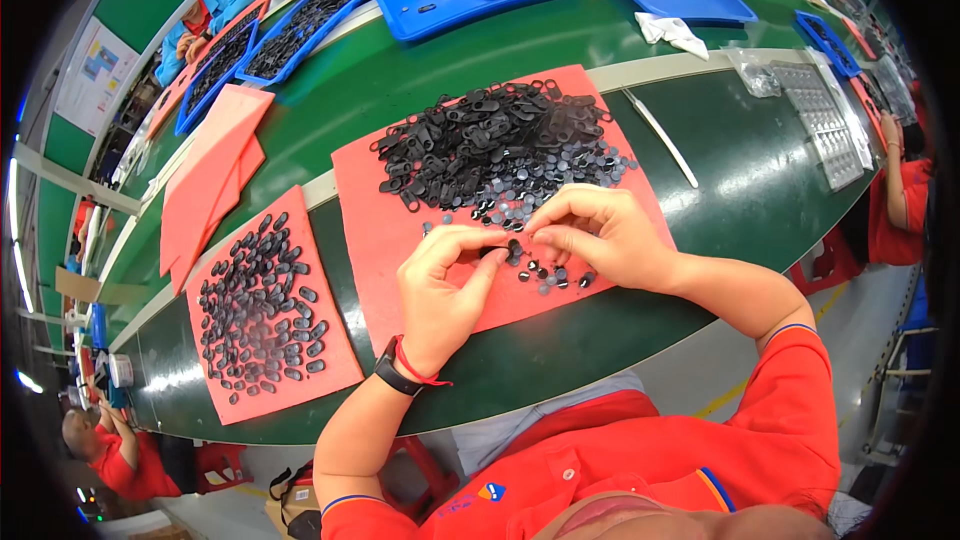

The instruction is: The person assembles small black plastic components by fitting small pieces onto them by hand and using tweezers, placing the completed parts onto a red pad.

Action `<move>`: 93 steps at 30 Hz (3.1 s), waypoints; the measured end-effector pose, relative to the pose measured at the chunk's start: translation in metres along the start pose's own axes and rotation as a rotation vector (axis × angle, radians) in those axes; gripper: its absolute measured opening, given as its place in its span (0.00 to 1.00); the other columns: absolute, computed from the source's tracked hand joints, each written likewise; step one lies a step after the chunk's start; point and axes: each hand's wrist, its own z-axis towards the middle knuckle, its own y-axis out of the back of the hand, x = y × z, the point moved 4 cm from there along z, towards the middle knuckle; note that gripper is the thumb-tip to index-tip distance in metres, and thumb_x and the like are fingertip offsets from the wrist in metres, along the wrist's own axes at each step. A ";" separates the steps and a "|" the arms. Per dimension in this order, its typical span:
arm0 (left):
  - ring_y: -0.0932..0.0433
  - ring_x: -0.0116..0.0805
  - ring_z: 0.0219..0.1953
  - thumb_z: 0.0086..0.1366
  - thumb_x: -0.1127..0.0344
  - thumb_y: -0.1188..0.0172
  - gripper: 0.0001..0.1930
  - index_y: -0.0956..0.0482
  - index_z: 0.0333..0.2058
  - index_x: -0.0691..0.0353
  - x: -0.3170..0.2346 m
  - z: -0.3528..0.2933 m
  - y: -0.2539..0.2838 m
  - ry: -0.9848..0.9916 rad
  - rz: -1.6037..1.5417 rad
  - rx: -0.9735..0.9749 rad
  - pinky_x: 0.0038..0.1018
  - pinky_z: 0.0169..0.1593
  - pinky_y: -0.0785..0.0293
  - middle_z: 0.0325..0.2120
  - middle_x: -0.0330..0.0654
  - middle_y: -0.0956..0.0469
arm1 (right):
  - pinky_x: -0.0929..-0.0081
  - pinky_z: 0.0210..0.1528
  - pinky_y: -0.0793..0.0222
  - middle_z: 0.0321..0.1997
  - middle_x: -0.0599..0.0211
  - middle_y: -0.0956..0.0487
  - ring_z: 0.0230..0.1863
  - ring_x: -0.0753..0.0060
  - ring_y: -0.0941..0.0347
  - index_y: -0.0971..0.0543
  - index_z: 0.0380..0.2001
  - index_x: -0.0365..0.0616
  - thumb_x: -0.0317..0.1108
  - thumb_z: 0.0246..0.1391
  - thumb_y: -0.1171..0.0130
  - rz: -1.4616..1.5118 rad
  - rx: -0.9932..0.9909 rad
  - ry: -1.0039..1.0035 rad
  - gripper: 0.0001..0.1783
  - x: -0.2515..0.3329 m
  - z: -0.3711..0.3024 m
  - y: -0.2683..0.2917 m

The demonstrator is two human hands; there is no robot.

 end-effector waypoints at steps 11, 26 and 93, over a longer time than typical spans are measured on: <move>0.24 0.23 0.33 0.54 0.80 0.39 0.09 0.22 0.36 0.69 0.013 0.002 -0.002 0.129 -0.117 -0.008 0.17 0.37 0.28 0.31 0.40 0.24 | 0.82 0.33 0.26 0.35 0.66 0.23 0.35 0.77 0.24 0.23 0.38 0.38 0.22 0.54 0.48 -0.037 0.053 -0.192 0.08 0.005 -0.003 -0.003; 0.22 0.24 0.32 0.58 0.76 0.41 0.09 0.24 0.38 0.70 0.004 -0.004 -0.009 0.277 -0.403 -0.006 0.14 0.30 0.28 0.32 0.43 0.21 | 0.80 0.29 0.31 0.30 0.64 0.24 0.28 0.74 0.27 0.21 0.31 0.38 0.20 0.44 0.39 -0.447 -0.050 0.445 0.08 0.012 -0.001 -0.012; 0.21 0.29 0.29 0.59 0.77 0.45 0.10 0.26 0.40 0.73 0.007 -0.006 -0.015 0.488 -0.621 0.117 0.22 0.35 0.22 0.28 0.48 0.22 | 0.88 0.22 0.38 0.26 0.73 0.29 0.24 0.88 0.32 0.32 0.40 0.40 0.26 0.50 0.44 -0.003 -0.048 -0.179 0.13 -0.006 0.001 -0.011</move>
